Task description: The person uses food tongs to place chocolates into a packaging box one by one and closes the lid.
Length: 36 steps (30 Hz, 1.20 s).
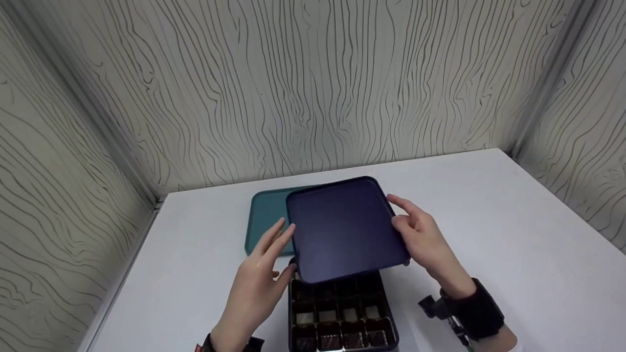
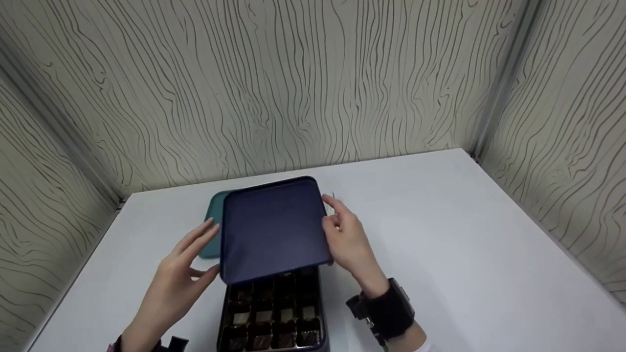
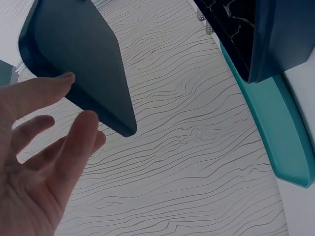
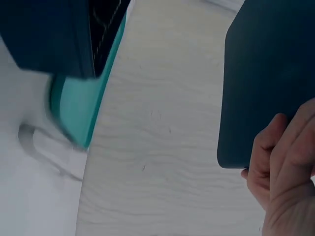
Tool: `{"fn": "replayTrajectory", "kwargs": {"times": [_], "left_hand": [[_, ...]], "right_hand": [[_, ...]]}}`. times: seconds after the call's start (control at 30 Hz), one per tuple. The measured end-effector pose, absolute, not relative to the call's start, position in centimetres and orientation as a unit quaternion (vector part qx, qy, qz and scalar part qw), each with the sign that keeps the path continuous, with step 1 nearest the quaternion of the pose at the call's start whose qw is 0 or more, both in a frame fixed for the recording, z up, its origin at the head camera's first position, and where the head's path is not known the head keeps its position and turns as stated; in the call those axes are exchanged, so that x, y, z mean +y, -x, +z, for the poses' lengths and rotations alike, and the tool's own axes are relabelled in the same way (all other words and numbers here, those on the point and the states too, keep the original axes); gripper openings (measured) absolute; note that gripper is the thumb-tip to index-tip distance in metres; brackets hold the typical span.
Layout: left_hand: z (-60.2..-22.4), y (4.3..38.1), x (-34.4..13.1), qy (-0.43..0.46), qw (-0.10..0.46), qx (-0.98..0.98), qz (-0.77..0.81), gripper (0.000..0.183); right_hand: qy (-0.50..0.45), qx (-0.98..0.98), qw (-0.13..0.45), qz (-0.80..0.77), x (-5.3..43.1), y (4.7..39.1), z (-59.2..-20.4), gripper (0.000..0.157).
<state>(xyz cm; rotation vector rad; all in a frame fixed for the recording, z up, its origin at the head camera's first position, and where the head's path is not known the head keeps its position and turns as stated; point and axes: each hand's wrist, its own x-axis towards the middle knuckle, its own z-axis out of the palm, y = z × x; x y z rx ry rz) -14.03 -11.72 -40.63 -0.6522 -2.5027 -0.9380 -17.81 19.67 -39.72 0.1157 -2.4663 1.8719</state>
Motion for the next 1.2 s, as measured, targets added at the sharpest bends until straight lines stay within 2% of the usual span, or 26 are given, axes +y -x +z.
{"fn": "replayTrajectory", "kwargs": {"times": [0.1,0.2,0.33,0.53,0.67,0.77,0.83,1.0,1.2], "left_hand": [[-40.9,14.0,-11.5,0.236,0.198,-0.888,-0.341,0.073],[-41.1,14.0,-11.5,0.243,0.208,-0.883,-0.344,0.060],[-41.1,14.0,-11.5,0.248,0.242,-0.869,-0.353,0.047],[-41.0,14.2,-11.3,0.240,0.293,-0.839,-0.390,0.045],[-41.0,14.3,-11.2,0.237,0.294,-0.830,-0.411,0.040],[-40.9,14.2,-11.2,0.233,0.287,-0.831,-0.416,0.040],[-40.8,14.1,-11.3,0.225,0.282,-0.834,-0.418,0.040],[-40.5,13.9,-11.5,0.192,0.268,-0.846,-0.419,0.035],[-40.4,13.8,-11.9,0.169,0.284,-0.843,-0.424,0.027]], "right_hand": [[-0.052,-0.788,-0.003,0.613,19.3,17.2,-39.9,0.053],[-0.074,-0.784,-0.015,0.616,19.7,16.5,-39.9,0.053],[-0.127,-0.777,0.003,0.616,20.5,15.4,-39.8,0.052],[-0.183,-0.761,0.121,0.610,20.3,13.9,-40.2,0.041],[-0.262,-0.760,0.234,0.547,19.9,13.9,-40.8,0.049],[-0.271,-0.786,0.325,0.451,19.7,14.2,-41.1,0.059],[-0.265,-0.799,0.358,0.405,19.8,14.4,-41.1,0.060],[-0.254,-0.812,0.378,0.365,19.8,14.4,-40.8,0.050],[-0.233,-0.835,0.328,0.376,19.5,14.2,-40.4,0.031]]}}
